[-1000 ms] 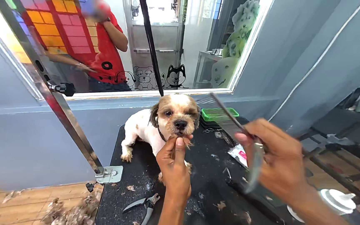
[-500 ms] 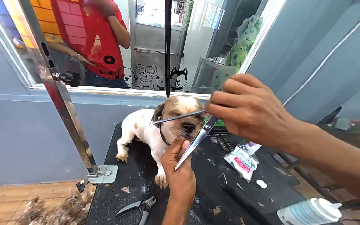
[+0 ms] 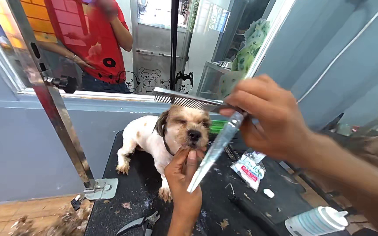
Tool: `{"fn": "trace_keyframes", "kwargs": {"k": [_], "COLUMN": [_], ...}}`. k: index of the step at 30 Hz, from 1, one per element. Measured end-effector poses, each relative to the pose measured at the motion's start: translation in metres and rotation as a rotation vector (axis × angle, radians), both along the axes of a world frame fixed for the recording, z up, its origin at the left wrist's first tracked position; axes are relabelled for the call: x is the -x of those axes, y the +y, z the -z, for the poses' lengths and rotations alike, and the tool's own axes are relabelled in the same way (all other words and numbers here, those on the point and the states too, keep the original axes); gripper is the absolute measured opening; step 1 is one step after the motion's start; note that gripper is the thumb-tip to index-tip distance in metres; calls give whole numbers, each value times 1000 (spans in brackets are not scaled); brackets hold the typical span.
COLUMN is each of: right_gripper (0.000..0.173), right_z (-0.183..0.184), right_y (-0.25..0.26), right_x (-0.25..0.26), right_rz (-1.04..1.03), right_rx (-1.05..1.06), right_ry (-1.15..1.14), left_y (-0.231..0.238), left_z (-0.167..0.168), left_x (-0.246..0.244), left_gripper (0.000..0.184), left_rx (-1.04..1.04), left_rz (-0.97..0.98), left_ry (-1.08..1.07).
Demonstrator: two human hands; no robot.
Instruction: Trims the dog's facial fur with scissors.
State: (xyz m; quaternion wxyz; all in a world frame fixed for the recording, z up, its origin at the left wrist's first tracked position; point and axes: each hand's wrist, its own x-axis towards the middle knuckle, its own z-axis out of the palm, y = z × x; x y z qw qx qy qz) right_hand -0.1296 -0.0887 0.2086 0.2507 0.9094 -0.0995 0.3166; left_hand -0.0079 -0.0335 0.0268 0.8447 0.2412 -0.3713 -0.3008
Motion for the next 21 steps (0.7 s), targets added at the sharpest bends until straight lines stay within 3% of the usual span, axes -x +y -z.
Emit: {"fn": "trace_keyframes", "kwargs": {"k": [4, 8, 18, 21], "right_gripper": [25, 24, 25, 26], "right_z": [61, 112, 119, 129], "right_y": [25, 21, 22, 18], "right_x": [11, 5, 1, 11], "right_rz": [64, 159, 226, 293], "right_rx": [-277, -205, -120, -280], "right_ry": [-343, -393, -470, -620], "left_y": [-7, -7, -7, -6], "left_z": [1, 4, 3, 1], "left_x": [-1, -3, -1, -3], "left_gripper": [23, 22, 21, 24], "left_rx": [53, 38, 12, 14], "left_rz": [-21, -1, 11, -2], "left_ry": [-10, -25, -22, -60]}}
